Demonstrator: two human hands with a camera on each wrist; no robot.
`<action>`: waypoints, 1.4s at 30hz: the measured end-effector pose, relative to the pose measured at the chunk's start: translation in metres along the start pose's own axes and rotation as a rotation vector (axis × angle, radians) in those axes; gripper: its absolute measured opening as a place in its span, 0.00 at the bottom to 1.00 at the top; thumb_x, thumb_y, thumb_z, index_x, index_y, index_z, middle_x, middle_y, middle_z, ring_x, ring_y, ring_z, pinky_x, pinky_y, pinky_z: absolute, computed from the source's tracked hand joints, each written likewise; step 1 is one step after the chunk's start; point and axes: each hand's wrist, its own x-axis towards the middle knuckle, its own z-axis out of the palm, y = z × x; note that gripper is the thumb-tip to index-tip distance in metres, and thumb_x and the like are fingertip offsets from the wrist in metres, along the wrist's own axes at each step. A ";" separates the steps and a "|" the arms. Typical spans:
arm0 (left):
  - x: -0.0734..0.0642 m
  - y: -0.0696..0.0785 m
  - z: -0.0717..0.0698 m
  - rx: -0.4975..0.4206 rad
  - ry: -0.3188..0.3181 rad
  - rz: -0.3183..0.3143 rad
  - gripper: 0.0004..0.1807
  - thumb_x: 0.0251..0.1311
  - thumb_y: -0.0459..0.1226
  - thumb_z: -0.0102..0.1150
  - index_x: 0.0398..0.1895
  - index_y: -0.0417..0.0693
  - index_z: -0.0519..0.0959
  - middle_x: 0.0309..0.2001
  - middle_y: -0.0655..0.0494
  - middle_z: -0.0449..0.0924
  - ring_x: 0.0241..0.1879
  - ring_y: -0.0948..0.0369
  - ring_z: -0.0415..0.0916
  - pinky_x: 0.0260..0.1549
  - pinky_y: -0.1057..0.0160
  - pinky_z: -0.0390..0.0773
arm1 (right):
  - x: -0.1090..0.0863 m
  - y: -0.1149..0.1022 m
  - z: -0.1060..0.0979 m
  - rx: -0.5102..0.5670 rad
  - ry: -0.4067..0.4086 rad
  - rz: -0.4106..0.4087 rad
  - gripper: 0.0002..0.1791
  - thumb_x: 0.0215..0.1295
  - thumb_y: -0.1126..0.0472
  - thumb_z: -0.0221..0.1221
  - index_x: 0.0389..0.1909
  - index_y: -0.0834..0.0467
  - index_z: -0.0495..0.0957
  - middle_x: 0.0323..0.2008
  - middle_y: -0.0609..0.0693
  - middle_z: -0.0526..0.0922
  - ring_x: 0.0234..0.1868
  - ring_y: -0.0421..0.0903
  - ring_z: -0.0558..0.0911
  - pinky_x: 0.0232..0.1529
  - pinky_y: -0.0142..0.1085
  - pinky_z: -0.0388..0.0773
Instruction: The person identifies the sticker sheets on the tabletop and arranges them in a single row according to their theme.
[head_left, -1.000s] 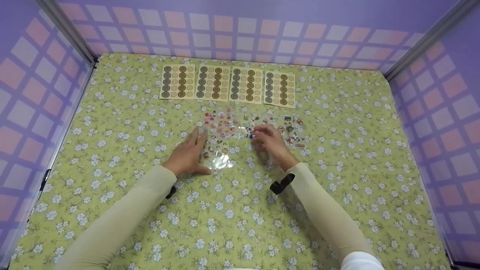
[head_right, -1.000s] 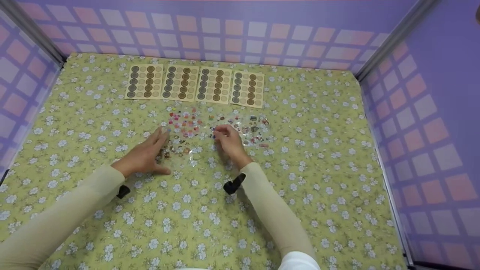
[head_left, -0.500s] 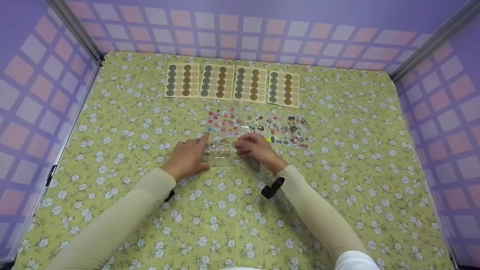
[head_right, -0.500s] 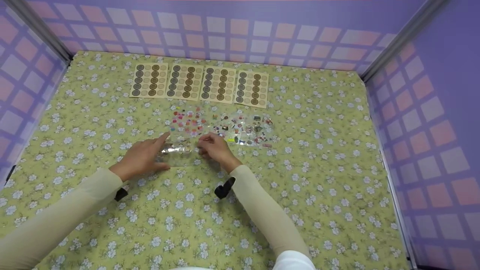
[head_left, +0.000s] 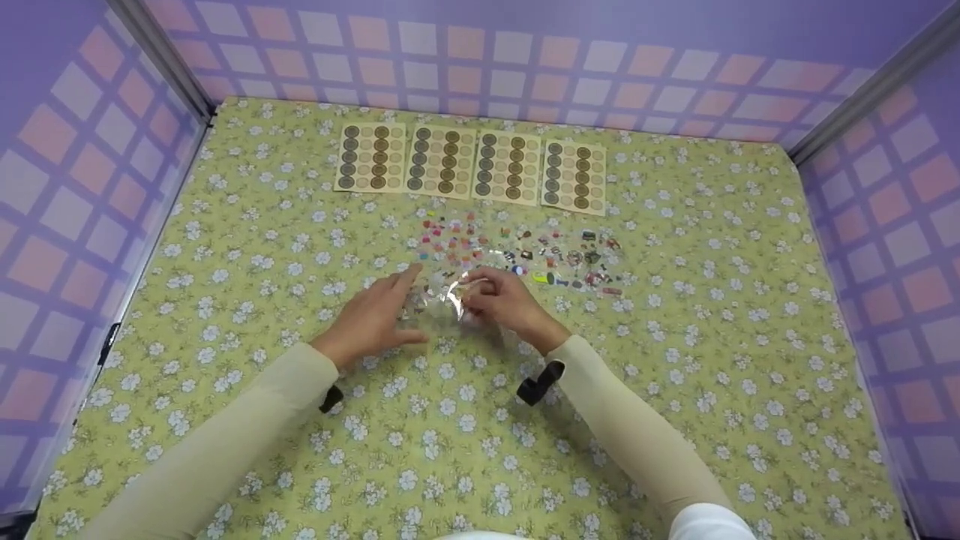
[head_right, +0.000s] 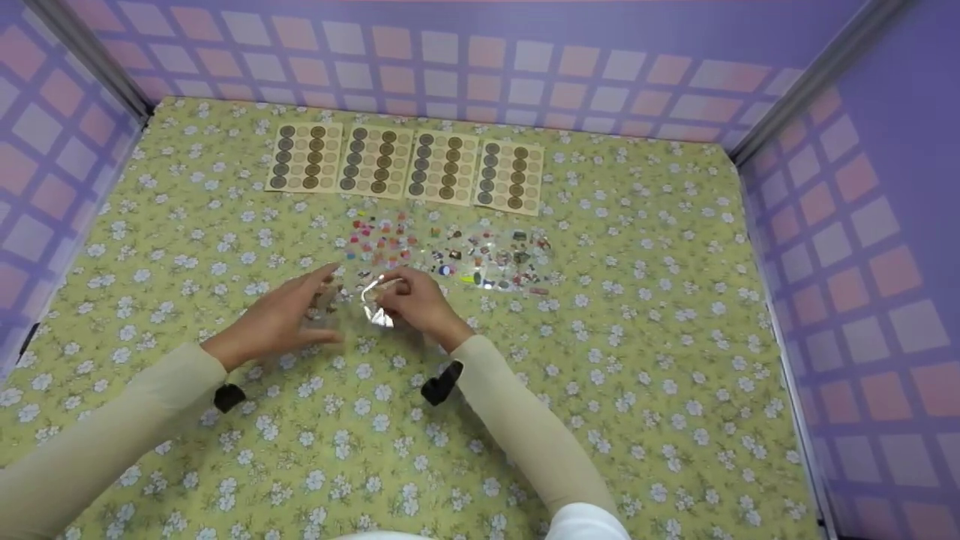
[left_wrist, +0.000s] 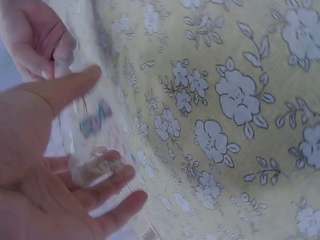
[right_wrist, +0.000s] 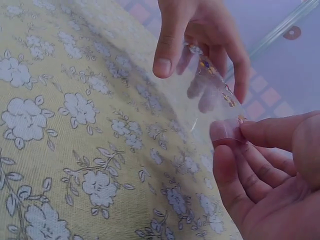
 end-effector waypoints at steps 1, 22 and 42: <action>0.001 -0.001 -0.001 -0.056 -0.021 -0.009 0.58 0.52 0.57 0.67 0.78 0.58 0.41 0.74 0.46 0.55 0.69 0.45 0.61 0.65 0.39 0.63 | -0.001 -0.001 -0.001 -0.007 0.002 -0.019 0.13 0.69 0.65 0.56 0.52 0.59 0.76 0.31 0.50 0.84 0.31 0.53 0.82 0.37 0.44 0.81; 0.031 0.007 -0.009 -0.729 0.049 0.043 0.11 0.64 0.34 0.59 0.48 0.42 0.76 0.46 0.45 0.79 0.43 0.53 0.79 0.39 0.58 0.82 | -0.017 -0.017 -0.033 0.011 0.020 -0.112 0.19 0.69 0.54 0.57 0.58 0.55 0.76 0.46 0.50 0.82 0.45 0.52 0.81 0.53 0.56 0.75; 0.029 0.003 0.010 -0.843 0.351 -0.045 0.29 0.65 0.36 0.58 0.67 0.51 0.61 0.56 0.50 0.74 0.51 0.54 0.75 0.51 0.50 0.79 | 0.000 -0.005 -0.016 0.171 0.320 -0.039 0.17 0.65 0.65 0.60 0.53 0.68 0.73 0.38 0.48 0.81 0.36 0.43 0.81 0.38 0.34 0.82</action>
